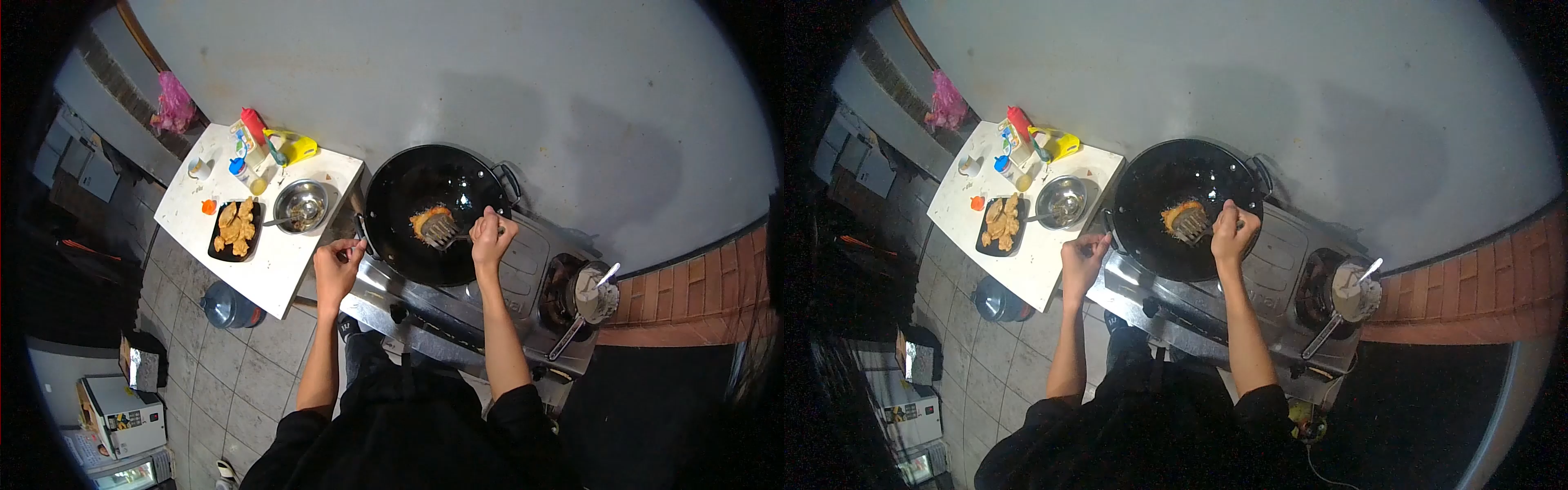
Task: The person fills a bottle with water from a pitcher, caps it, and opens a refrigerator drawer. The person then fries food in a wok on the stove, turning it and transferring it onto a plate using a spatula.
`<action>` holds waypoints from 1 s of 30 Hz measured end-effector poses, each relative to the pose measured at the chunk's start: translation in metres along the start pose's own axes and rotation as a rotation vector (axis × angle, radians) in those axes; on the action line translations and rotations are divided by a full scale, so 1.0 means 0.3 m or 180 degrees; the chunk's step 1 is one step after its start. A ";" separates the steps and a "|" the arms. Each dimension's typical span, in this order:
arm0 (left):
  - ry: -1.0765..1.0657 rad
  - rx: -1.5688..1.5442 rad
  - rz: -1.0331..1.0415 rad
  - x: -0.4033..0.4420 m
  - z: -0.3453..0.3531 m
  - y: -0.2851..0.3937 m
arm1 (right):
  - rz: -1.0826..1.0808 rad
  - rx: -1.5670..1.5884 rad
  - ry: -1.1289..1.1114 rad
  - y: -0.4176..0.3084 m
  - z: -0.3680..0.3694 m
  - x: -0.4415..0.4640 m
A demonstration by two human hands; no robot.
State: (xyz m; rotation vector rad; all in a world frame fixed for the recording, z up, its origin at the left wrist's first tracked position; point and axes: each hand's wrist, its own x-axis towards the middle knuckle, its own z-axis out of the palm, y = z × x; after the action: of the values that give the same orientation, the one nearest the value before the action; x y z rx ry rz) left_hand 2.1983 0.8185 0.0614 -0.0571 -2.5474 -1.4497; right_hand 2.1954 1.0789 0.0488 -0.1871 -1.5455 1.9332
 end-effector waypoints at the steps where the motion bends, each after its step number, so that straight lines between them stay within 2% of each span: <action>1: -0.0019 -0.0002 -0.0010 0.000 0.003 -0.001 | 0.0011 -0.0015 0.0012 -0.001 -0.002 0.001; 7: 0.0010 -0.0022 0.0016 -0.002 0.000 0.019 | 0.0129 -0.0261 -0.0042 0.019 -0.015 0.011; 10: -0.0048 -0.0082 -0.0082 -0.002 -0.001 0.017 | -0.0035 -0.0224 -0.0010 0.035 0.000 0.020; 15: -0.0052 -0.0123 -0.0121 -0.001 0.001 0.022 | -0.0068 -0.0844 -0.0247 0.018 -0.010 0.059; 24: -0.0018 -0.0098 -0.0065 -0.004 -0.001 0.011 | -0.0144 -0.0673 -0.0495 -0.017 0.019 0.090; 26: -0.0036 -0.0075 -0.0002 -0.002 -0.004 0.007 | 0.0106 -0.0456 -0.0655 -0.044 0.014 0.086; 30: -0.0026 -0.0094 -0.0020 -0.004 -0.002 0.005 | 0.0085 0.0081 -0.0244 -0.030 0.006 0.071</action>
State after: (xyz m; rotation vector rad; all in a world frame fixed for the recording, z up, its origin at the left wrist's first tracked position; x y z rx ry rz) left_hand 2.1998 0.8188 0.0629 -0.0598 -2.5350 -1.4924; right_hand 2.1814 1.0904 0.0635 -0.1249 -1.5741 2.0010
